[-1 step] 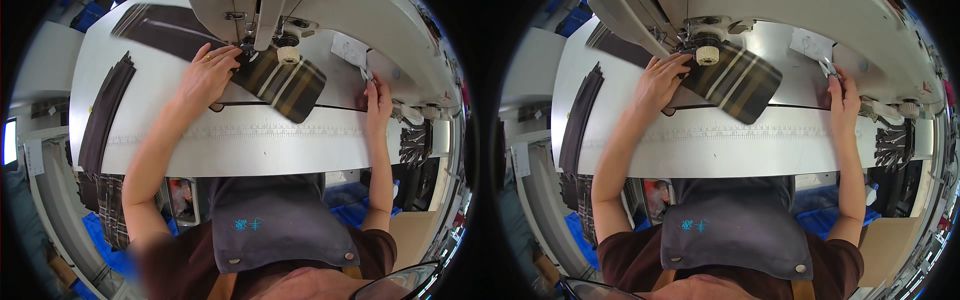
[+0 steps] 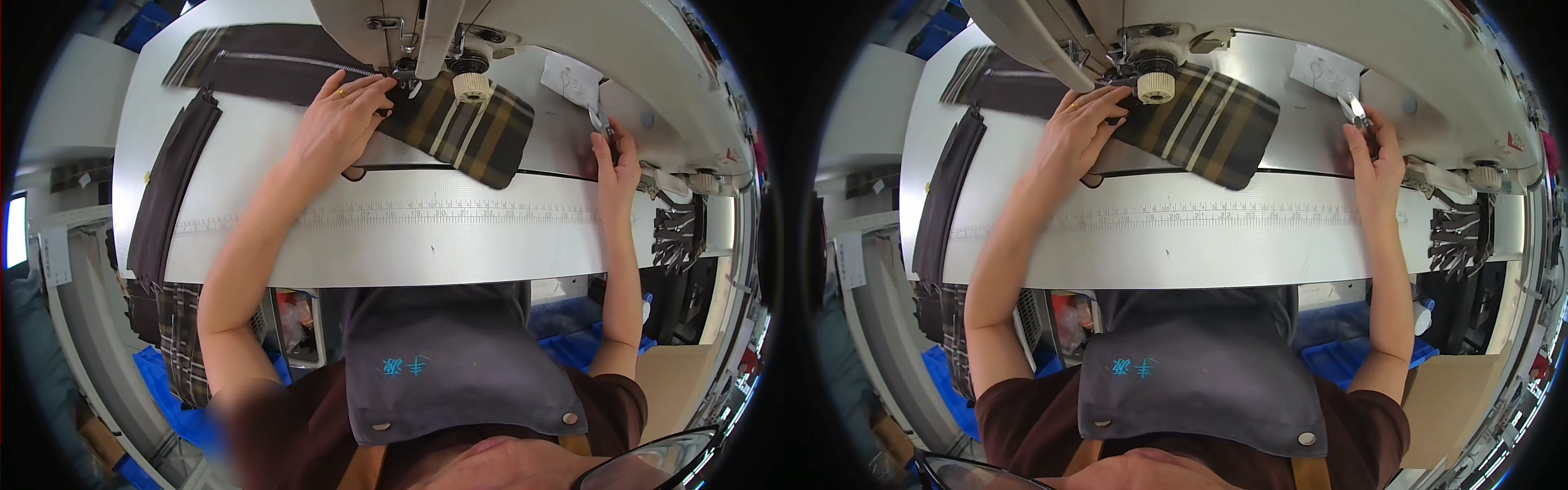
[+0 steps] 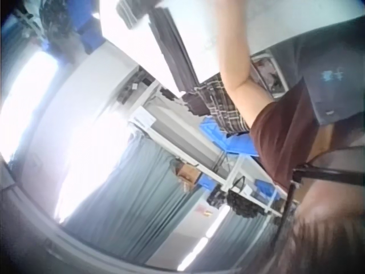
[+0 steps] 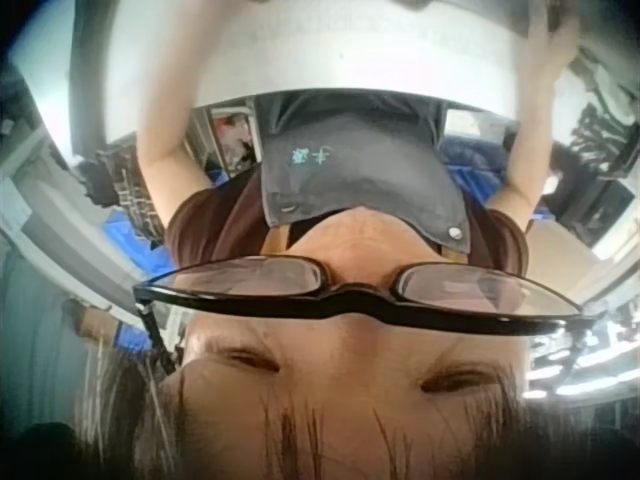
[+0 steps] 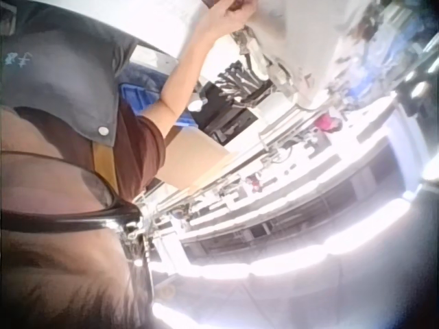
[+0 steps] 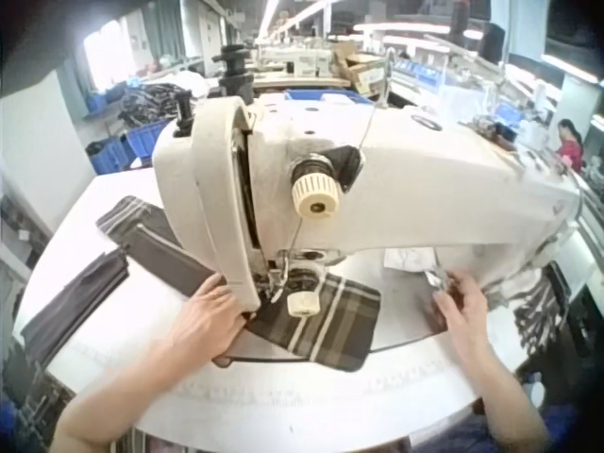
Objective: The person operates an industrial sewing machine to attach zippers to plaid fabric pieces. They align the zipper tape with the fabric edge, guide the material under the presser foot, and sew along the zipper line. After completing each seam, they use scissors to trim the excess thread and fabric, then repeat the process with subsequent pieces.
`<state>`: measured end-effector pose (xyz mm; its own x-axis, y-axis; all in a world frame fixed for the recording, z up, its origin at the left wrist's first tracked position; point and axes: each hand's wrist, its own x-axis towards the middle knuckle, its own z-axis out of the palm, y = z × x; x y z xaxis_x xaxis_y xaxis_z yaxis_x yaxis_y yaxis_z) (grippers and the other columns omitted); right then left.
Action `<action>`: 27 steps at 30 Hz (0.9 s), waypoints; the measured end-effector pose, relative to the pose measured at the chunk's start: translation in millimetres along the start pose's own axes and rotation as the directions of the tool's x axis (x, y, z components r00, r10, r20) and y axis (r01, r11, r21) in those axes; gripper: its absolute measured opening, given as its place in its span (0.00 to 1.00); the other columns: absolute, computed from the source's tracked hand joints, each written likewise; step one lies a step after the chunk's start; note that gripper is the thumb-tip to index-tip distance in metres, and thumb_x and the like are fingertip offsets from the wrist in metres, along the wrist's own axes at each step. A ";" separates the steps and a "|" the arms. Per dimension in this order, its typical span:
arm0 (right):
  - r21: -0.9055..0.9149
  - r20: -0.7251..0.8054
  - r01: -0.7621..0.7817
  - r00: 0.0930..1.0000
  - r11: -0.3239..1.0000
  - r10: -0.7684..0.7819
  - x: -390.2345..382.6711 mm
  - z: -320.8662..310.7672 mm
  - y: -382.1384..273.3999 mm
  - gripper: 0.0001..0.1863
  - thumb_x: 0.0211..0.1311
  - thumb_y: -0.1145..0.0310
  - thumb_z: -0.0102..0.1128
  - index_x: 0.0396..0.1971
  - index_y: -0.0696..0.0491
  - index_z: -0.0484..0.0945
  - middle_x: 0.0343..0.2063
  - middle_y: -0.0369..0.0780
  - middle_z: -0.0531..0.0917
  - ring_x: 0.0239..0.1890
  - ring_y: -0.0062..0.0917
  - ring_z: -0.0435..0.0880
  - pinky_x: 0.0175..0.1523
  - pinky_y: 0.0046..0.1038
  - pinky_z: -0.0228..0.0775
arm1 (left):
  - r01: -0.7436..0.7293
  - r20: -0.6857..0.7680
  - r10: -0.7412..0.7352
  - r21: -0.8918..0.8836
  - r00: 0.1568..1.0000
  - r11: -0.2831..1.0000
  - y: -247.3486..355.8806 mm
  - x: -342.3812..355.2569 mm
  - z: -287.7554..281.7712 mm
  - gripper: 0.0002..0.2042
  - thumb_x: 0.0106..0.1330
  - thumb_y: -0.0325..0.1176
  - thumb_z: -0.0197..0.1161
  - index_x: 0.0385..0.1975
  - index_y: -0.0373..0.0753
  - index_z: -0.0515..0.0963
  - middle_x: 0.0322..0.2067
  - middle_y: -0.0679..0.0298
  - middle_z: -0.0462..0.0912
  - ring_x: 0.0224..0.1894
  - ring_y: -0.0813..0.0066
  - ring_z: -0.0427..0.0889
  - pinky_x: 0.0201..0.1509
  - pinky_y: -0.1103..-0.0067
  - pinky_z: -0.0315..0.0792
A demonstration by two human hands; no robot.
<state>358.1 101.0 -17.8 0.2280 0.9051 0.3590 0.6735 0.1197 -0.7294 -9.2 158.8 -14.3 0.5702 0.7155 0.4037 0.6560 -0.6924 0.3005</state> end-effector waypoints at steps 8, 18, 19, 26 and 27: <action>0.065 -0.043 0.119 0.992 0.991 -0.117 -13.1 -4.4 -5.2 0.16 0.53 0.70 0.68 0.41 0.55 0.76 0.26 0.31 0.76 0.24 0.10 0.68 0.30 0.13 0.61 | 0.333 0.345 -0.142 -0.594 0.928 0.732 30.2 -52.0 -52.8 0.03 0.57 0.20 0.59 0.30 0.32 0.74 0.46 0.51 0.80 0.52 0.62 0.78 0.69 0.59 0.47; -0.007 0.525 0.851 0.450 0.526 -0.722 -45.0 45.0 -145.8 0.13 0.47 0.69 0.62 0.35 0.51 0.74 0.27 0.35 0.77 0.27 0.25 0.78 0.29 0.25 0.70 | 0.428 0.426 -0.117 -0.772 0.897 0.470 69.7 -125.3 -63.5 0.03 0.57 0.22 0.60 0.29 0.35 0.75 0.45 0.55 0.81 0.52 0.62 0.78 0.69 0.58 0.47; 0.010 0.564 0.865 0.410 0.502 -0.717 -47.6 50.0 -149.2 0.11 0.47 0.69 0.60 0.34 0.51 0.73 0.26 0.35 0.76 0.27 0.25 0.78 0.29 0.25 0.70 | 0.431 0.428 -0.120 -0.771 0.896 0.468 71.3 -123.7 -64.3 0.03 0.57 0.22 0.60 0.29 0.35 0.75 0.45 0.55 0.82 0.52 0.62 0.78 0.69 0.58 0.47; -0.061 0.501 0.822 0.516 0.567 -0.695 -38.4 55.9 -131.9 0.13 0.47 0.69 0.64 0.35 0.51 0.75 0.25 0.35 0.77 0.25 0.26 0.77 0.28 0.27 0.68 | 0.429 0.423 -0.119 -0.787 0.898 0.444 71.9 -127.0 -62.8 0.00 0.59 0.25 0.59 0.28 0.37 0.75 0.45 0.57 0.82 0.52 0.63 0.78 0.69 0.58 0.46; -0.101 0.475 0.790 0.573 0.605 -0.668 -35.3 55.3 -126.4 0.15 0.46 0.68 0.68 0.36 0.50 0.76 0.25 0.34 0.78 0.24 0.26 0.77 0.27 0.27 0.68 | 0.432 0.425 -0.121 -0.790 0.897 0.435 71.5 -126.8 -62.4 0.00 0.59 0.25 0.59 0.28 0.37 0.75 0.45 0.58 0.82 0.52 0.62 0.78 0.69 0.58 0.45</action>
<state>226.0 76.5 29.5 -0.6532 0.6325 0.4164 0.6589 0.7457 -0.0989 -65.5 12.7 9.9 0.6425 0.7652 -0.0410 0.1410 -0.0654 0.9878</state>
